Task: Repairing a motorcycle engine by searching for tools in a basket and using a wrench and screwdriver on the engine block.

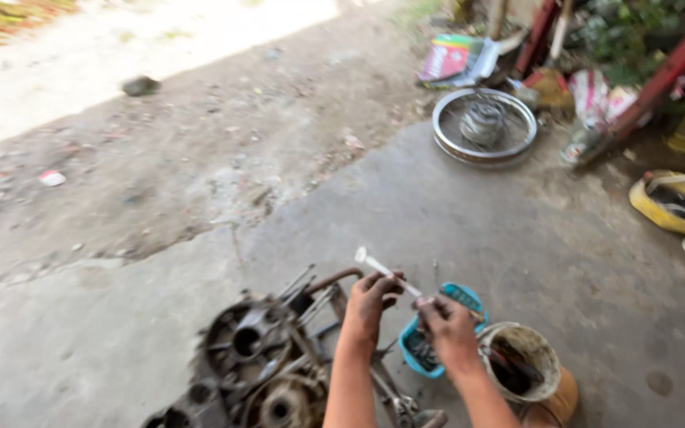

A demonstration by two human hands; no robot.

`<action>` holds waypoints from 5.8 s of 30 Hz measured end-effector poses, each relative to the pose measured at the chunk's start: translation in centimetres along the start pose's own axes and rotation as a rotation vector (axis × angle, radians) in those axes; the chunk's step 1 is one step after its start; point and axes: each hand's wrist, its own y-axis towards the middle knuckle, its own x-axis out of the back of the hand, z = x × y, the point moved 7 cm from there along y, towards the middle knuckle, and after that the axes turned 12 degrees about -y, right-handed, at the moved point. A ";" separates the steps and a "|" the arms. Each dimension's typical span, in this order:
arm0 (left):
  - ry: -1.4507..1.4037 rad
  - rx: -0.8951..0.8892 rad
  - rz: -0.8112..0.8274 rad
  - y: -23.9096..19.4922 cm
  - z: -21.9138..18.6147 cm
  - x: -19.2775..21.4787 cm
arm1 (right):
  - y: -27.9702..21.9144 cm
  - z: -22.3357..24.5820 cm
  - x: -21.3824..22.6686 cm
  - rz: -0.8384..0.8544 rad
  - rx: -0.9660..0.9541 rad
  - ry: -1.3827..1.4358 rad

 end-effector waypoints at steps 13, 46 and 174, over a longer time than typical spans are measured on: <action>0.152 -0.354 -0.301 -20.4 -15.7 11.1 | -11.6 10.2 -11.6 -0.079 0.248 0.338; 0.987 -0.447 -0.855 -24.5 -21.3 25.0 | -13.7 11.1 -29.2 0.305 0.637 -1.163; 1.008 -0.297 -0.778 -20.5 -19.7 25.4 | -15.5 10.2 -28.3 0.466 0.380 -0.896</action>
